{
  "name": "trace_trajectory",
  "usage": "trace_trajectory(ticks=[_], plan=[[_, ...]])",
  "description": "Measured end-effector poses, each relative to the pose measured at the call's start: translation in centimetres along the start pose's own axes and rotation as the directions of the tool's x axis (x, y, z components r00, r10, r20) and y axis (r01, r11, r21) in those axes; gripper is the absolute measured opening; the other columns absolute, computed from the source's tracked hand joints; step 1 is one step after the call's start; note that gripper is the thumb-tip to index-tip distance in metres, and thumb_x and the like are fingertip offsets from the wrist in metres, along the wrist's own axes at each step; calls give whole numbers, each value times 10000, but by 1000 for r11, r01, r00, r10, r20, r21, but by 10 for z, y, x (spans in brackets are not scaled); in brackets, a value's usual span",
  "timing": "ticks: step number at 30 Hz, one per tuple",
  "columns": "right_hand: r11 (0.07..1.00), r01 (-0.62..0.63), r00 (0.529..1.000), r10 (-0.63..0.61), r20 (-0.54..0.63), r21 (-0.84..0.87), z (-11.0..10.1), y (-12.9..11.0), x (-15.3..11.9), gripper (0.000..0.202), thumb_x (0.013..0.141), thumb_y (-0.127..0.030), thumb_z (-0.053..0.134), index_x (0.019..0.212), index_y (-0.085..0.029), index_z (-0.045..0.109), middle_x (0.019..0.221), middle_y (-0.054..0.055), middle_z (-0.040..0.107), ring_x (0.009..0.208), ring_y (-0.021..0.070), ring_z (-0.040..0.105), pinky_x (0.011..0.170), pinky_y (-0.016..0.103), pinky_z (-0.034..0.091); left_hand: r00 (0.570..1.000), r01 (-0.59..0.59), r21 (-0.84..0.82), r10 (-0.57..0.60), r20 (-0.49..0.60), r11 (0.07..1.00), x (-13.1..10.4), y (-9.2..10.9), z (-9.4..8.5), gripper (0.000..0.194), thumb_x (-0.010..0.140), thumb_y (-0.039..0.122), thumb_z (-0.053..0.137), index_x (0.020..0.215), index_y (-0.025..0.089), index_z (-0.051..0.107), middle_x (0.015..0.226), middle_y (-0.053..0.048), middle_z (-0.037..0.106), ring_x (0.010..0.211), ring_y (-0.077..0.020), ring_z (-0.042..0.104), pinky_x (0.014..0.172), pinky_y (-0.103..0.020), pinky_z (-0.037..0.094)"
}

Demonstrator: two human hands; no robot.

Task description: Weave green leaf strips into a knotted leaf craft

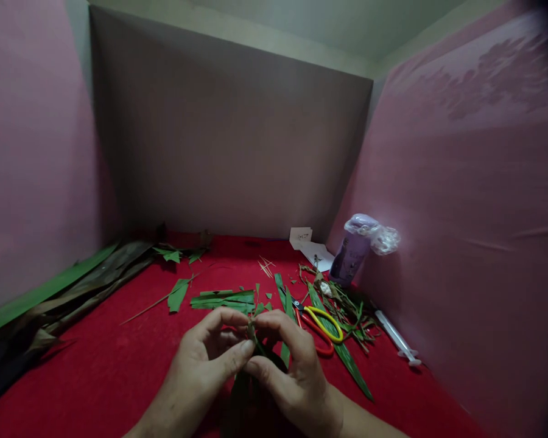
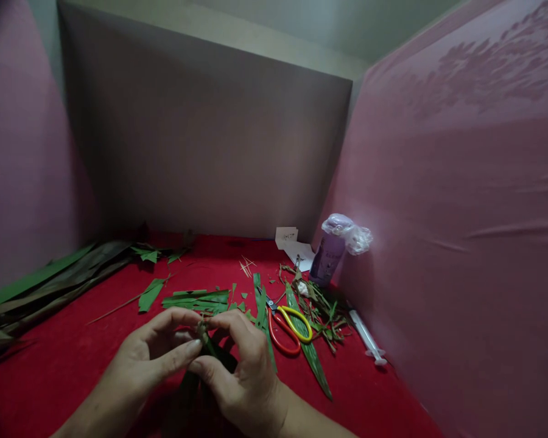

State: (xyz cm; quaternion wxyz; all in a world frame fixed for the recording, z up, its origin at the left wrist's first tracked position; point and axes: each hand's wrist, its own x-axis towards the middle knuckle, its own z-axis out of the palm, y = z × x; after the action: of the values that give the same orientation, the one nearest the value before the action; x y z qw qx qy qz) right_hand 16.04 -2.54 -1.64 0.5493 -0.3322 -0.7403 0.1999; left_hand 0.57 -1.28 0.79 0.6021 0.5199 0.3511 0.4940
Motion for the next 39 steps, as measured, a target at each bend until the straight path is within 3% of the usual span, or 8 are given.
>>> trace_trajectory(ticks=[4,8,15,20,24,34,39], plan=[[993,-112,993,111,37,43,2,1,-1,202,824,-172,582,1019,-201,540,873,26,621,769,154,588,701,276,476,999,-26,79,29,-32,997,1,-2,-2,113,708,212,690,807,213,636,740,15,686,679,-142,637,621,-234,505],[991,-133,991,132,35,24,2,2,-1,170,824,-163,564,991,-192,552,862,28,620,754,152,581,691,274,465,985,-146,299,167,-43,943,-2,1,-3,63,730,206,659,790,212,640,785,4,666,783,-169,624,720,-261,489],[993,-107,994,108,20,-47,3,4,-2,209,807,-143,564,1010,-189,556,884,35,613,780,160,577,702,282,454,954,-262,455,299,-11,851,-4,1,-4,41,779,228,595,763,221,632,782,13,641,787,-159,616,716,-233,483],[996,-4,1000,5,13,-93,2,2,-2,255,777,-102,576,1016,-188,552,886,39,617,792,164,579,705,282,454,922,-331,585,384,35,740,-4,1,-5,102,798,216,553,718,211,615,722,13,633,706,-149,615,654,-221,485],[992,29,1000,-30,-7,-122,1,0,-2,269,777,-94,569,1023,-198,540,882,34,621,783,160,585,695,277,452,930,-299,639,365,30,709,-6,1,-5,118,815,256,524,738,215,602,713,8,633,703,-165,620,617,-223,493],[990,12,1000,-16,-26,-140,3,-1,-3,236,781,-96,528,999,-185,542,857,48,614,762,172,574,680,299,445,971,-206,553,238,15,807,-8,0,-4,107,819,290,528,770,243,610,749,-1,640,753,-189,618,515,-186,474],[992,6,1000,-10,-30,-124,3,-1,-2,229,777,-102,523,993,-174,547,850,54,605,762,176,570,683,305,448,961,-239,518,275,7,821,-8,-3,-4,81,810,249,539,760,245,603,767,9,642,799,-183,617,644,-203,498]])
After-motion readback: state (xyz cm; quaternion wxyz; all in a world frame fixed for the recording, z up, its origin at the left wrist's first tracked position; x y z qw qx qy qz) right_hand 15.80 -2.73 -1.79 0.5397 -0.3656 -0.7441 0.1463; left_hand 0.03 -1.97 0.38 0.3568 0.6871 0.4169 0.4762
